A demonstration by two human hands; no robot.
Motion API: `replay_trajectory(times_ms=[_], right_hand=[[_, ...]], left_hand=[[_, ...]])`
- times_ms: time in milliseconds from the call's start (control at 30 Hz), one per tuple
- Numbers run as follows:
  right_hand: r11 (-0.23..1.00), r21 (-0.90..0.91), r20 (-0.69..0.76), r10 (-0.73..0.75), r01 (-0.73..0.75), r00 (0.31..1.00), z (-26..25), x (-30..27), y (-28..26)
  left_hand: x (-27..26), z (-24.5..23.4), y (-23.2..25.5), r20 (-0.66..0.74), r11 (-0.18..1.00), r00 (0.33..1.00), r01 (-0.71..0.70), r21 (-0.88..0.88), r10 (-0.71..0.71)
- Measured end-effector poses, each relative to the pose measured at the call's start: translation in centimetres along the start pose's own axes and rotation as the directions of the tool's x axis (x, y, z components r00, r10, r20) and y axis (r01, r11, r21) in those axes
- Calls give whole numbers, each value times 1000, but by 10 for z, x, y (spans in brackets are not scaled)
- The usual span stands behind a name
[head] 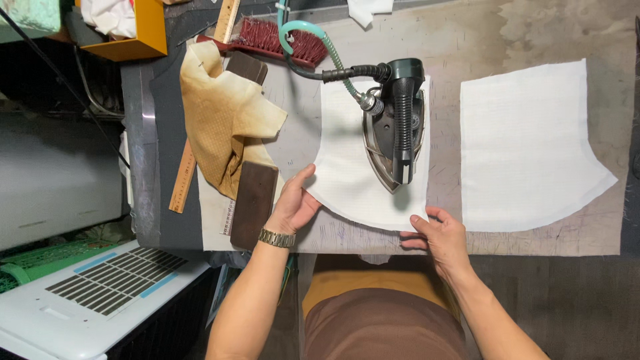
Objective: The person irons pieces of white fabric on a workstation, using a wood block to press the fabric down after ironing and turning the pieces over to iron both sides.
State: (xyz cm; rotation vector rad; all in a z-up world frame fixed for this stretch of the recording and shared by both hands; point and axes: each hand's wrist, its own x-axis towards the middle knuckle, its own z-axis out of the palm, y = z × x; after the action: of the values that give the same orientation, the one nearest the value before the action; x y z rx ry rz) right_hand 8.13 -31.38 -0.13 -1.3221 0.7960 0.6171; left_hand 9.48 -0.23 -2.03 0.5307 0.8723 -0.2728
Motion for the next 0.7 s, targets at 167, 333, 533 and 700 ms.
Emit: replay_trajectory(times_ms=[167, 333, 533, 700], right_hand=[[1000, 11, -21, -13, 13, 1000, -1, 1, 5], [1000, 1, -22, -27, 27, 999, -4, 1, 9], [1000, 4, -40, -16, 16, 999, 0, -1, 6], [996, -50, -50, 71, -74, 996, 6, -15, -12]], left_hand=[[44, -2, 17, 19, 992, 1000, 9, 125, -12], [65, 33, 49, 59, 878, 996, -84, 472, 63], [61, 40, 47, 204, 567, 963, -269, 779, 177], [-15, 77, 73, 232, 178, 922, -296, 938, 309]])
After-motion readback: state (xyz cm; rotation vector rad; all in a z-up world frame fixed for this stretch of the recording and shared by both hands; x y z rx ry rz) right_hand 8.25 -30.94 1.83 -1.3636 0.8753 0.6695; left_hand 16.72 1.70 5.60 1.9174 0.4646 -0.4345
